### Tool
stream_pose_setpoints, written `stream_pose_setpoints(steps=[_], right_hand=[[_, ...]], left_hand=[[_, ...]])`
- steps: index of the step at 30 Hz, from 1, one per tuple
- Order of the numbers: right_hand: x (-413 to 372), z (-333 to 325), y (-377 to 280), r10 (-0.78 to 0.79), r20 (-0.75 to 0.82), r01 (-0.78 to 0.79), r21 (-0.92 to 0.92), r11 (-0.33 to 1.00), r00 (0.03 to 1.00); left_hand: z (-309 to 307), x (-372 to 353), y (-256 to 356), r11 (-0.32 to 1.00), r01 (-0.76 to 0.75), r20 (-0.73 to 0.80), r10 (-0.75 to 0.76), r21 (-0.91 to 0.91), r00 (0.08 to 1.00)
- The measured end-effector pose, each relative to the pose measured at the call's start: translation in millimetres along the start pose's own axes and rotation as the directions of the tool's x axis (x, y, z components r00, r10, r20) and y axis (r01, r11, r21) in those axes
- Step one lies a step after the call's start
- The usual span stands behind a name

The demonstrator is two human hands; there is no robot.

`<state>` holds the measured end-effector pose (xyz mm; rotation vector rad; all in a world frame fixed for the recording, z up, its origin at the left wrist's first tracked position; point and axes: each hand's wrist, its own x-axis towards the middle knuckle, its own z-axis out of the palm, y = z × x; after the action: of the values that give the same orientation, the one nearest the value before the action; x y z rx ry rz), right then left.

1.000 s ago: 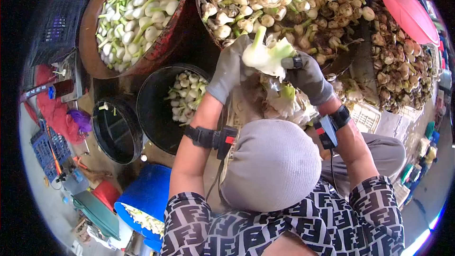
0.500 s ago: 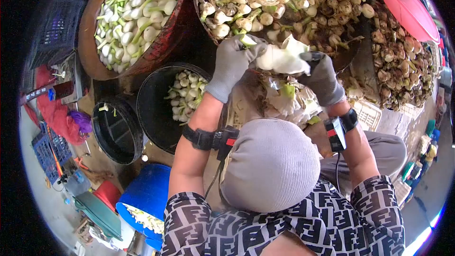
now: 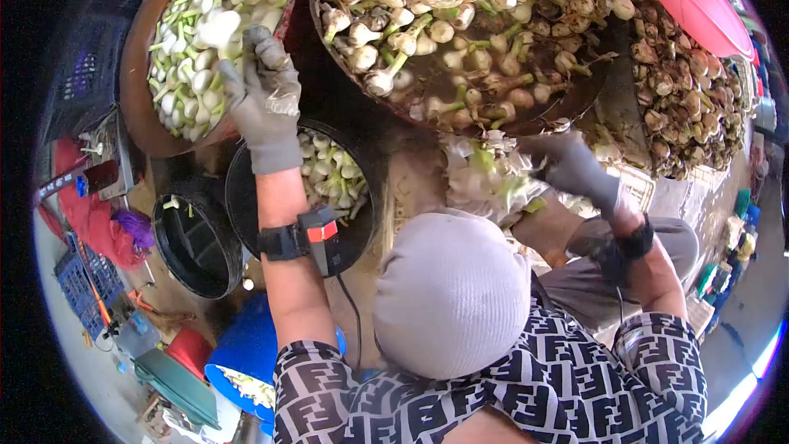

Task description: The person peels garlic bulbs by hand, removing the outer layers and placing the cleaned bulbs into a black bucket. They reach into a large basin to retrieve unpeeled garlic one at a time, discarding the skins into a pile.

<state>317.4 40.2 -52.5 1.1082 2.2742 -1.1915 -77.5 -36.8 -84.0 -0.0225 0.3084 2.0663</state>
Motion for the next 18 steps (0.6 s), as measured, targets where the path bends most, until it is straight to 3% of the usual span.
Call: stream_pose_setpoints(steps=[2,4,7,10,11,14,16,18], right_hand=[[34.6,-7.6,19.2,0.030,-0.308,0.056,0.268,0.962,0.951],[78.1,-22.3,34.0,0.091,-0.265,-0.053,0.146,0.988,0.960],[141.7,-24.6,69.7,0.037,-0.124,-0.081,-0.375,0.924,0.992],[184.3,-10.1,119.5,0.109,0.161,-0.004,-0.546,0.838,0.981],[185.7,-1.9,133.2,-0.003,0.108,0.056,-0.484,0.874,0.994],[177.4,-10.3,117.0,-0.142,0.155,0.201,-0.489,0.849,0.978],[181.8,-5.1,114.9,-0.057,0.066,0.080,-0.434,0.897,0.996],[178.2,-9.0,101.8,-0.001,0.017,0.008,-0.402,0.916,1.000]], left_hand=[[6.3,-7.5,-10.5,0.995,0.086,0.032,-0.088,0.058,0.996],[4.8,-12.9,-20.8,0.976,0.190,0.039,-0.195,0.104,0.980],[-8.7,-21.3,-34.6,0.961,0.221,-0.002,-0.223,0.167,0.975],[-10.5,-26.6,-40.2,0.949,0.234,-0.050,-0.229,0.211,0.972],[-9.5,-29.1,-40.7,0.941,0.231,-0.067,-0.221,0.247,0.973],[-11.4,-29.7,-39.9,0.909,0.263,-0.092,-0.247,0.322,0.965],[-5.4,-34.1,-45.0,0.845,0.272,-0.155,-0.225,0.461,0.962],[-1.5,-35.6,-55.7,0.691,0.295,-0.182,-0.235,0.659,0.955]])
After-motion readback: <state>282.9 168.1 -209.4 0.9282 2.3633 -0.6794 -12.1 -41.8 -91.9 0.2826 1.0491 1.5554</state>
